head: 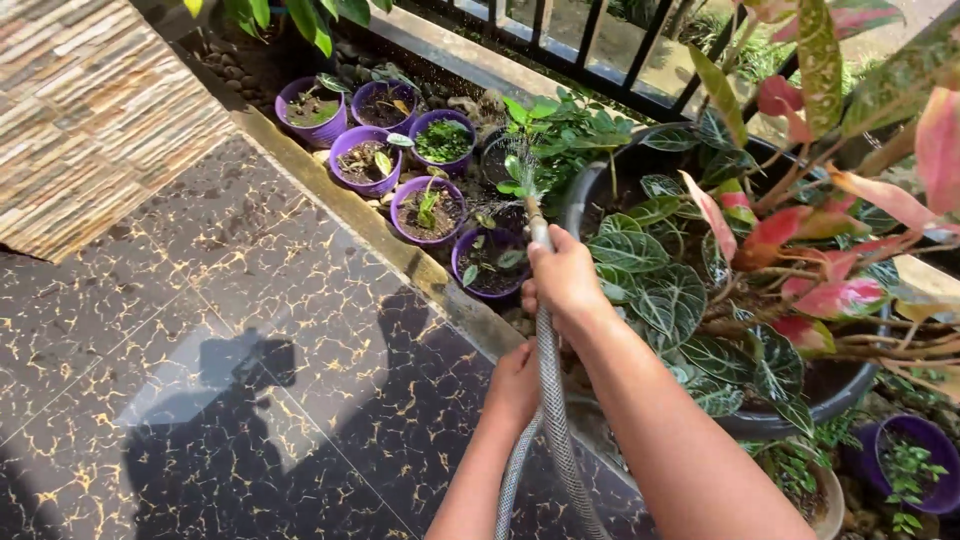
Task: The person waters multiple potted plants on a balcony using a hose. They systematically move from one pot to another, watering both the soil and the leaves of various plant types.
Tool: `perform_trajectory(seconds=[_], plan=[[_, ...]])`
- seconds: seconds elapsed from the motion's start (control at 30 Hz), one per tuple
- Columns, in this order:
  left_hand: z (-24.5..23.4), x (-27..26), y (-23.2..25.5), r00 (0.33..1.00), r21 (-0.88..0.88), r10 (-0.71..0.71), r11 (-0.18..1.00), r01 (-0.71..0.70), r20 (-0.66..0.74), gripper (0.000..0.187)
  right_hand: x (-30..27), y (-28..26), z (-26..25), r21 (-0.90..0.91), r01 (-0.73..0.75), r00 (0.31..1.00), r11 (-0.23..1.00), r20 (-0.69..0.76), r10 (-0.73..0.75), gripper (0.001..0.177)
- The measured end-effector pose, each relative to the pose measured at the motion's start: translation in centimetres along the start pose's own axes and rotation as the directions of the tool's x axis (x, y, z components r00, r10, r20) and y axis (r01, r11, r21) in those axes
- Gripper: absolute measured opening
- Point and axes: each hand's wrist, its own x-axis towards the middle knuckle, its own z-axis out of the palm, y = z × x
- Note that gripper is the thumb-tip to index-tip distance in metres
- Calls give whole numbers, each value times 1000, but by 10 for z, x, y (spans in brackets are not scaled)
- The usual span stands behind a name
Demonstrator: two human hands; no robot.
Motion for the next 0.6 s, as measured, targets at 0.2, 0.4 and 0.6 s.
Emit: perform_trajectory(seconds=[0.2, 0.4, 0.6], plan=[[-89, 36, -13, 977, 505, 173, 859, -86, -128, 51, 12, 9, 6, -7, -203, 975, 979, 86, 203, 69], [-125, 94, -45, 923, 618, 348, 765, -180, -161, 50, 29, 17, 32, -20, -145, 988, 989, -49, 144, 70], [-150, 182, -109, 844, 702, 495, 675, -225, -206, 49, 59, 23, 75, -57, -237, 968, 970, 73, 241, 72]])
